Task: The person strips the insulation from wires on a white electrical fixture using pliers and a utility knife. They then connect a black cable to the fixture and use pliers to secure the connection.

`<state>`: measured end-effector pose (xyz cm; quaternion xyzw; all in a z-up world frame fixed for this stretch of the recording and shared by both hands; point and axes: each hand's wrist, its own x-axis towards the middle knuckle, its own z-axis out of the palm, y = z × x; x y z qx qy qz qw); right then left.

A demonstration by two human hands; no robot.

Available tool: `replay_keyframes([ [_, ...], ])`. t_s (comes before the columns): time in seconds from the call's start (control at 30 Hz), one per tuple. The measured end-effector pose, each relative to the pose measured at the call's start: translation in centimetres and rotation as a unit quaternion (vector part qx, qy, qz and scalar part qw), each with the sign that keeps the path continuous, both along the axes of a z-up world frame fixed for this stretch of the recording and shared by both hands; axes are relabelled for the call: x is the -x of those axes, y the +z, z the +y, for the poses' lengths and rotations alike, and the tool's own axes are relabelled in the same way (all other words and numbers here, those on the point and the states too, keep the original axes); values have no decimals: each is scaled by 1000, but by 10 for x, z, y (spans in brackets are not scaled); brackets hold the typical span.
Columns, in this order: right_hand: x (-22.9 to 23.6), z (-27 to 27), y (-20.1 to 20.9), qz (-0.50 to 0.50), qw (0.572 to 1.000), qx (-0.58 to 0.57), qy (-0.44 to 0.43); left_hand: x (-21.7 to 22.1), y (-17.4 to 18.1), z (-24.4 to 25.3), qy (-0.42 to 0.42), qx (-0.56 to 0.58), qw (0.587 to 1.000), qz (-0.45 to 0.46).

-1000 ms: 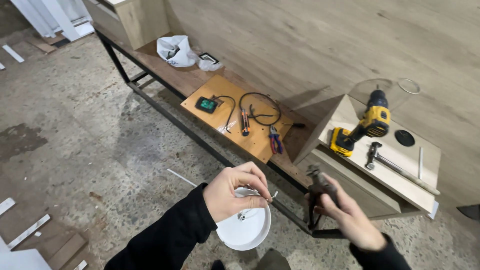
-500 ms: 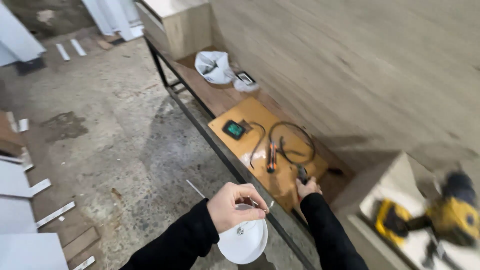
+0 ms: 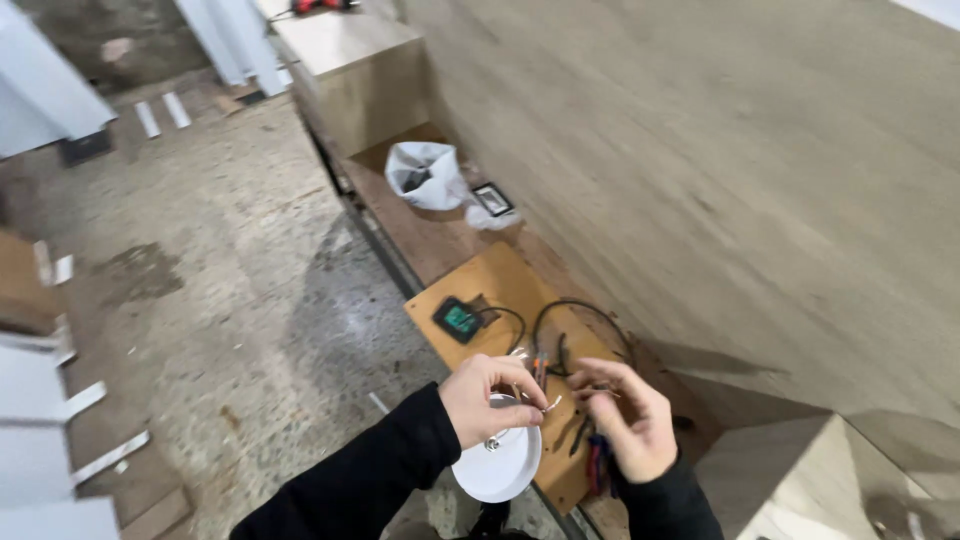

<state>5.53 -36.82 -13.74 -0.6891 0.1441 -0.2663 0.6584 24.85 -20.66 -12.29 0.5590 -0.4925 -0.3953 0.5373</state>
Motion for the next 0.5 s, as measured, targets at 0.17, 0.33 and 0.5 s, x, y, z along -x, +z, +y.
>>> replay_keyframes([
  [0.17,-7,13,69,19,948,317,0,-11,13,-21,-63,-9,998,-31],
  [0.33,2,18,57,63,937,342,-38,-22,15,-37,-129,6,990,-58],
  [0.5,-7,45,73,48,925,361,-108,-38,27,-44,-196,-5,976,-95],
])
